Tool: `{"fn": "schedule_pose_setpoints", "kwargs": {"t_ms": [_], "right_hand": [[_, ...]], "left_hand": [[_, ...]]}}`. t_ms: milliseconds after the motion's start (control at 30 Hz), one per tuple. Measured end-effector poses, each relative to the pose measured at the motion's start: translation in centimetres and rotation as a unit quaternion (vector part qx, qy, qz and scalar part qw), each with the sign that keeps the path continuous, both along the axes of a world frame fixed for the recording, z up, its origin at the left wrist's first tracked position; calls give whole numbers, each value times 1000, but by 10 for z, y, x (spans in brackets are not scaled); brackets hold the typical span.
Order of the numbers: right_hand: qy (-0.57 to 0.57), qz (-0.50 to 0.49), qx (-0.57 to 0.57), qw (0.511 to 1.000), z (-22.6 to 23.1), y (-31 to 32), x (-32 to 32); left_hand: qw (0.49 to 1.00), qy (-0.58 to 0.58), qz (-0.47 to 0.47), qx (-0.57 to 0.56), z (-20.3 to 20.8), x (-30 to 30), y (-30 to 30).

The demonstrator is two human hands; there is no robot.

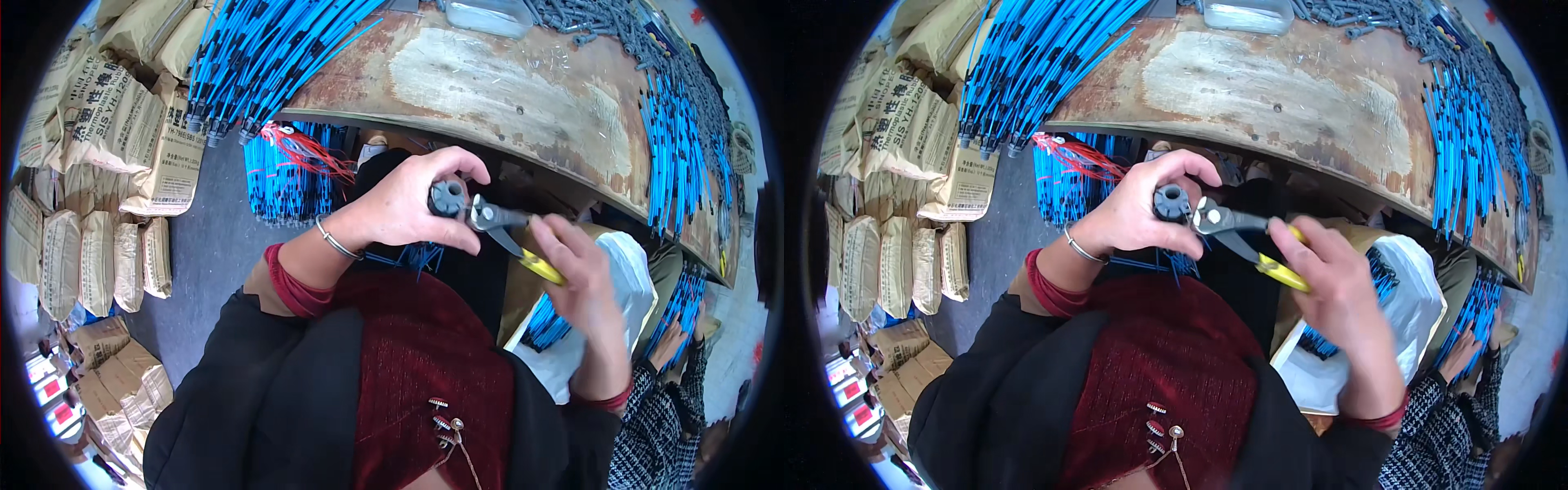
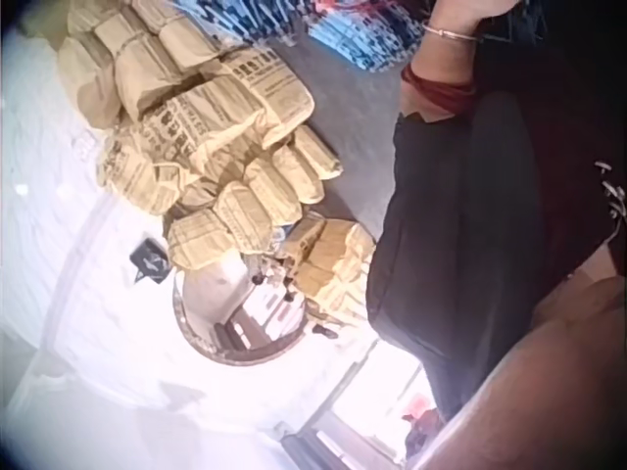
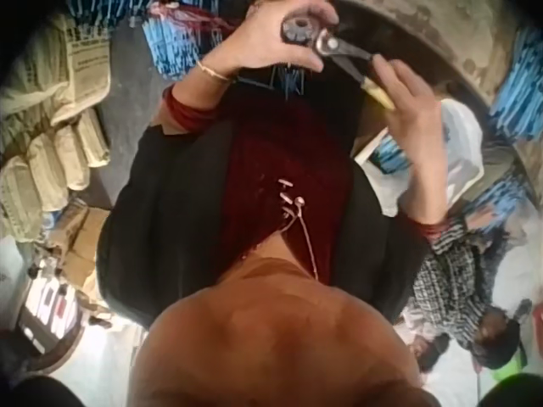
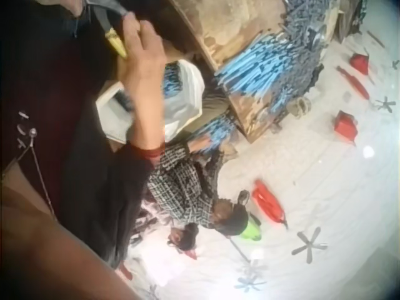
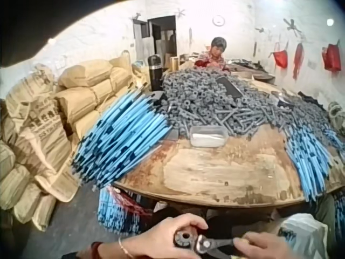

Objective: The person trims plastic pieces attached to blue rods using pliers, arranges the rods, threads thin metal pins through holes in the rods by hand, and inserts the assembled rods into a grey plastic connector.

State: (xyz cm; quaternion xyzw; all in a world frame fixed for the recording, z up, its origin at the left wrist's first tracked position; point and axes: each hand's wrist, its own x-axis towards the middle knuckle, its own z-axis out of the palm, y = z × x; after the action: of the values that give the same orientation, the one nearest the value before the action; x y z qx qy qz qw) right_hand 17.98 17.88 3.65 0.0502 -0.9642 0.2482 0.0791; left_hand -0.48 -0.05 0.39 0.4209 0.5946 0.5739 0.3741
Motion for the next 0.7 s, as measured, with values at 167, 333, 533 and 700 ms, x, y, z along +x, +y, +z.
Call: {"fn": "schedule_pose_setpoints", "kwargs": {"t_ms": [167,333,533,700], "right_hand": [[-543,51,-569,615,-34,24,20],[-400,94,-495,766,-25,2,9],[-338,-21,-279,899,15,6,10],[-366,-9,-409,836,-5,16,15]], "left_hand": [[992,57,-90,62,-8,0,8],[992,41,-112,44,-17,1,10],[992,-43,-120,10,-3,-6,10],[978,13,-182,101,-19,0,15]]}}
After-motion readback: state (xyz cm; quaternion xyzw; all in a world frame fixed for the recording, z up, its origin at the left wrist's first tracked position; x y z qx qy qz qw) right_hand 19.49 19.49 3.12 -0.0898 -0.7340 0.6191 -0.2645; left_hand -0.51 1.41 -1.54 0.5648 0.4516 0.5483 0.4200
